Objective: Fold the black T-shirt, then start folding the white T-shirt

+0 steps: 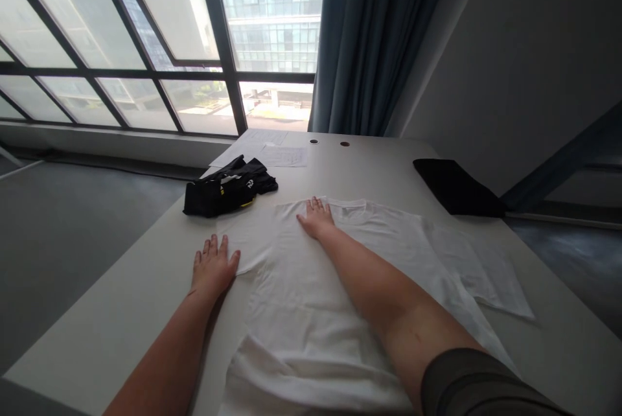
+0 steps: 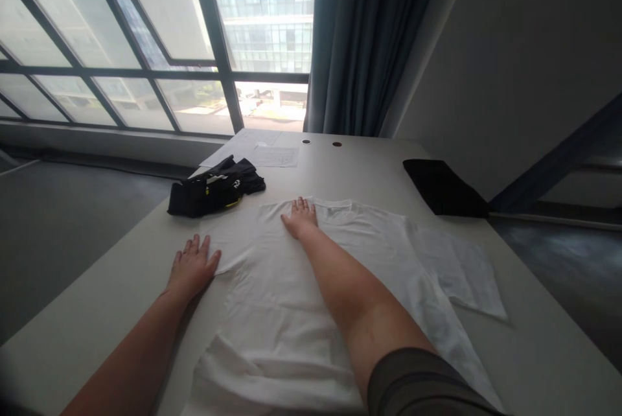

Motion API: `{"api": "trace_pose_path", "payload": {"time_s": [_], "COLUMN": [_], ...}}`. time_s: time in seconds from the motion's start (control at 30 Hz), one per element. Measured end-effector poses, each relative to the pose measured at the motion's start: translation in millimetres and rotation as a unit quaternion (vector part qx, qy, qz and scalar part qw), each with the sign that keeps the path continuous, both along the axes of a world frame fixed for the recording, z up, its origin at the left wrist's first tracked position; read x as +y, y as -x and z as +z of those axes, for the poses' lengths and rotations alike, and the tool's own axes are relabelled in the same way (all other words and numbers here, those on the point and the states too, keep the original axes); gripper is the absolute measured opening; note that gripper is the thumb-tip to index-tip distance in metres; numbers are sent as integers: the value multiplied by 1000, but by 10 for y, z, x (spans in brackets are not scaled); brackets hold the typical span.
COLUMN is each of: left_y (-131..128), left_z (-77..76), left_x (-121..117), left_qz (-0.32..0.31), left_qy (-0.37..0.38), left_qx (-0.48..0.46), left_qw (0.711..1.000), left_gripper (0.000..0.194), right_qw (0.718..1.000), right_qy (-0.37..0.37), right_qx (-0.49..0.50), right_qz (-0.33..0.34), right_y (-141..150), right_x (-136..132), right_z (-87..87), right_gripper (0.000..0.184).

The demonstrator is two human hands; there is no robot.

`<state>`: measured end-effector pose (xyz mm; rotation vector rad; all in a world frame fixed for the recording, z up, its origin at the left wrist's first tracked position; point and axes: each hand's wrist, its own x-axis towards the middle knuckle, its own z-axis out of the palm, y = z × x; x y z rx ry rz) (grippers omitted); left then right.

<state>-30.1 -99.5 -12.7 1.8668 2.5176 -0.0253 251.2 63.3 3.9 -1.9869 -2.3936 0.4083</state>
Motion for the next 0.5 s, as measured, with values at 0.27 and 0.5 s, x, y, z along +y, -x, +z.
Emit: {"api": "trace_pose_path", "payload": {"time_s": [0.27,0.5], "left_y": [17,43], "left_z": [-72,-12], "left_x": [83,139], "left_qz": [10,11], "left_qy": [-22,-41], "left_qx": [-21,-41], "left_qw": [999,998], "left_gripper": [74,65], "right_qw": [1000,998], "right_qy": [-24,-53], "right_qx": [5,33], "right_qz": [0,7], "right_y": [-116,-118], "right_x": [161,121], "right_z": [-189,-162], "right_gripper": [81,71]}}
